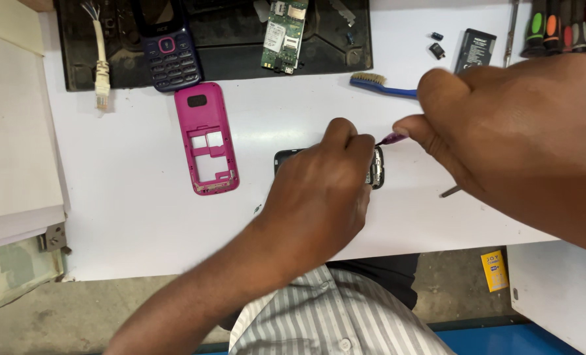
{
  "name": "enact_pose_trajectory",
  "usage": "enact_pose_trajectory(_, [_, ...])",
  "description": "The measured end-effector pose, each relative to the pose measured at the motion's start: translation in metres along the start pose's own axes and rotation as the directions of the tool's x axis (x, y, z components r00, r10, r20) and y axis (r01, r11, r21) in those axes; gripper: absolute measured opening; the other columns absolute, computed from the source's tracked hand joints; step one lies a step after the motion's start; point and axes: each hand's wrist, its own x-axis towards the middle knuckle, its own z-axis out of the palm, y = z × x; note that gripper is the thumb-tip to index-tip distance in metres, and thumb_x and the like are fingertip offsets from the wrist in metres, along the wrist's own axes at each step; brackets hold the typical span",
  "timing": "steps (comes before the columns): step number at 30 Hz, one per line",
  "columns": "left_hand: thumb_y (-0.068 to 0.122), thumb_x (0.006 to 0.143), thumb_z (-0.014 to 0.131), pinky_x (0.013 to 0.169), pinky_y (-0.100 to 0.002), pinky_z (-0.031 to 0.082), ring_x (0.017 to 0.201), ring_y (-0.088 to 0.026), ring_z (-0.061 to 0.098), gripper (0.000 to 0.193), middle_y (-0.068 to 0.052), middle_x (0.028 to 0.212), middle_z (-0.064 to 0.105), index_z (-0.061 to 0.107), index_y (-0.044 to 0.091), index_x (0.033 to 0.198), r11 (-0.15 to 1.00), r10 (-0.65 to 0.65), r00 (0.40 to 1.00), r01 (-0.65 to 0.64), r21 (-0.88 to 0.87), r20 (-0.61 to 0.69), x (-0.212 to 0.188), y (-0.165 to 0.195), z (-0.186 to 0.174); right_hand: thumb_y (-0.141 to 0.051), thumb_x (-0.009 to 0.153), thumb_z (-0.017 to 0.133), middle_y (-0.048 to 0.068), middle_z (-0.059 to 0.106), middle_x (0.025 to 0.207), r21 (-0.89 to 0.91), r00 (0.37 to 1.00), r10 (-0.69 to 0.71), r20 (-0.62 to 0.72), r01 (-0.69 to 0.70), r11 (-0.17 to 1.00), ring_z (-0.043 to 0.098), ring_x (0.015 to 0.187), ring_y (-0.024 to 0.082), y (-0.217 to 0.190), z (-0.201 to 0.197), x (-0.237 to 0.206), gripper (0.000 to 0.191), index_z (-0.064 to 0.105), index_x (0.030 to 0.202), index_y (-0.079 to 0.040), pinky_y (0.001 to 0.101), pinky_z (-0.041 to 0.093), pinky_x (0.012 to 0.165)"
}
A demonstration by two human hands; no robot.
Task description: The person disassembles a small feature phone, separating the pink housing from the body and lifting out the circuit board. They brush the keypad and internal components with a toothbrush, then reassemble the phone, insert the battery, and use a pry tool and screwdriver on the rear housing.
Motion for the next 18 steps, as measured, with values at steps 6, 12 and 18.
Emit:
enact_pose_trajectory(6, [0.013, 0.072, 0.085, 0.074, -0.046, 0.056, 0.084, -0.036, 0.069, 0.041, -0.019, 0.098, 0.063, 0.067, -0.003, 0.104, 0.999, -0.007, 0.990, 0.013, -0.038, 0.142, 0.026, -0.014, -0.007, -0.040, 0.097, 0.060, -0.008, 0.062, 0.078, -0.014, 0.987, -0.093, -0.132, 0.092, 0.996, 0.068, 0.066, 0.010, -0.002, -0.002, -0.006, 0.021, 0.064, 0.100, -0.020, 0.0295, 0.049, 0.051])
enact_pose_trajectory(12, [0.013, 0.071, 0.086, 0.083, -0.037, 0.057, 0.092, -0.026, 0.072, 0.036, -0.013, 0.099, 0.071, 0.071, 0.002, 0.103, 0.980, -0.027, 0.985, 0.060, -0.191, 0.171, 0.038, -0.030, -0.008, -0.008, 0.078, 0.069, -0.003, 0.060, 0.101, 0.193, 0.969, -0.159, -0.190, 0.196, 0.961, 0.067, 0.085, 0.008, 0.000, 0.012, -0.007, 0.033, 0.068, 0.109, -0.020, 0.0252, 0.052, 0.048])
enact_pose_trajectory(18, [0.001, 0.075, 0.078, 0.082, -0.033, 0.061, 0.091, -0.021, 0.076, 0.026, -0.011, 0.097, 0.074, 0.073, 0.003, 0.101, 0.957, -0.031, 0.996, 0.053, -0.284, 0.081, 0.038, -0.039, 0.001, -0.029, 0.079, 0.072, 0.000, 0.063, 0.092, 0.206, 0.901, -0.143, -0.410, 0.244, 0.948, 0.068, 0.076, 0.014, -0.003, 0.016, -0.011, 0.037, 0.069, 0.111, -0.011, 0.0304, 0.048, 0.047])
